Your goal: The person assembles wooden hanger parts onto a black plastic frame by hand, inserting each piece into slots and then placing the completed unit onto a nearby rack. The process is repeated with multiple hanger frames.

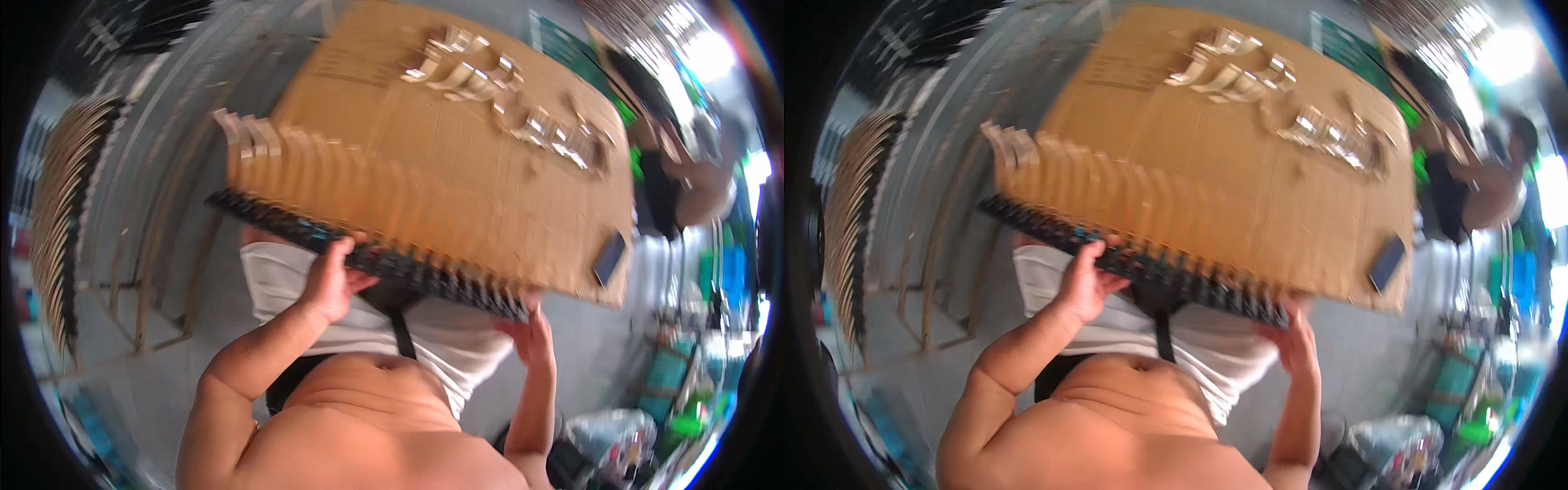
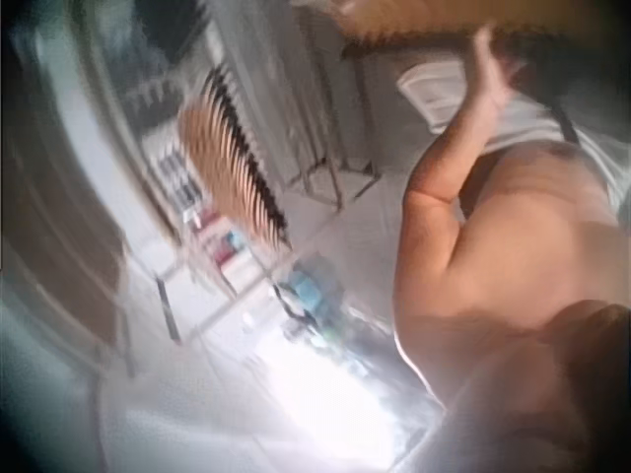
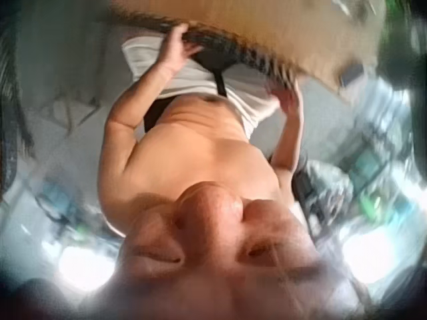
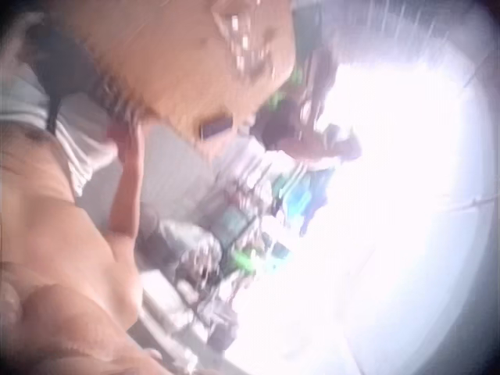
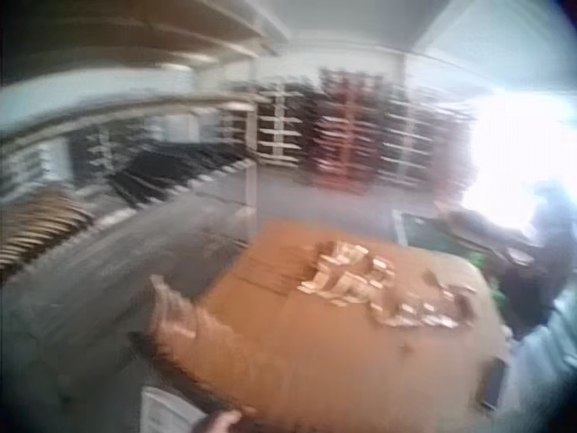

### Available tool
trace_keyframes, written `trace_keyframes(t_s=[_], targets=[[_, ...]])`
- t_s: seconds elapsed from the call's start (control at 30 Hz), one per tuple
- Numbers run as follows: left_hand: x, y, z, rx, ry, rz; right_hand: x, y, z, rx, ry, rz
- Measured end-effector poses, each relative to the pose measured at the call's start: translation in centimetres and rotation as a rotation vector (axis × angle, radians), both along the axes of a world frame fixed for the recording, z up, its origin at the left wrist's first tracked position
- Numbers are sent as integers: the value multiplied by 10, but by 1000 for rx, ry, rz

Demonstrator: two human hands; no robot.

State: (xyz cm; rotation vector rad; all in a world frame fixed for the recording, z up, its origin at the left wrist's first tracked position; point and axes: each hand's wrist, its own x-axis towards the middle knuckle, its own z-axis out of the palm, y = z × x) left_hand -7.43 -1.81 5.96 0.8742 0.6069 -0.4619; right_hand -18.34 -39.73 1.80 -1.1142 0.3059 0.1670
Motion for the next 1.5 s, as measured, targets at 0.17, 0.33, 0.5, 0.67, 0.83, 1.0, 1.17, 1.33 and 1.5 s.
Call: trace_keyframes(t_s=[0.17,0.33,0.5,0.67,0.83,1.0,1.17,1.33,1.5], targets=[[33,47,26,43,-197,-84,-4,45,8,643,-29,265],[73,118,60,15,-415,18,50,124,34,565,84,457],[123,194,100,121,-540,113,132,211,45,673,-36,670],[164,250,120,95,-710,326,226,315,89,671,-133,833],[154,261,114,137,-604,458,308,423,140,435,-127,786],[85,276,28,-23,-458,330,388,523,152,444,-190,883],[20,275,-42,9,-129,364,433,597,158,365,-198,903],[-13,278,-81,1,8,453,442,651,162,158,-324,953],[-9,273,-96,-17,52,469,454,672,169,-263,-574,1064]])
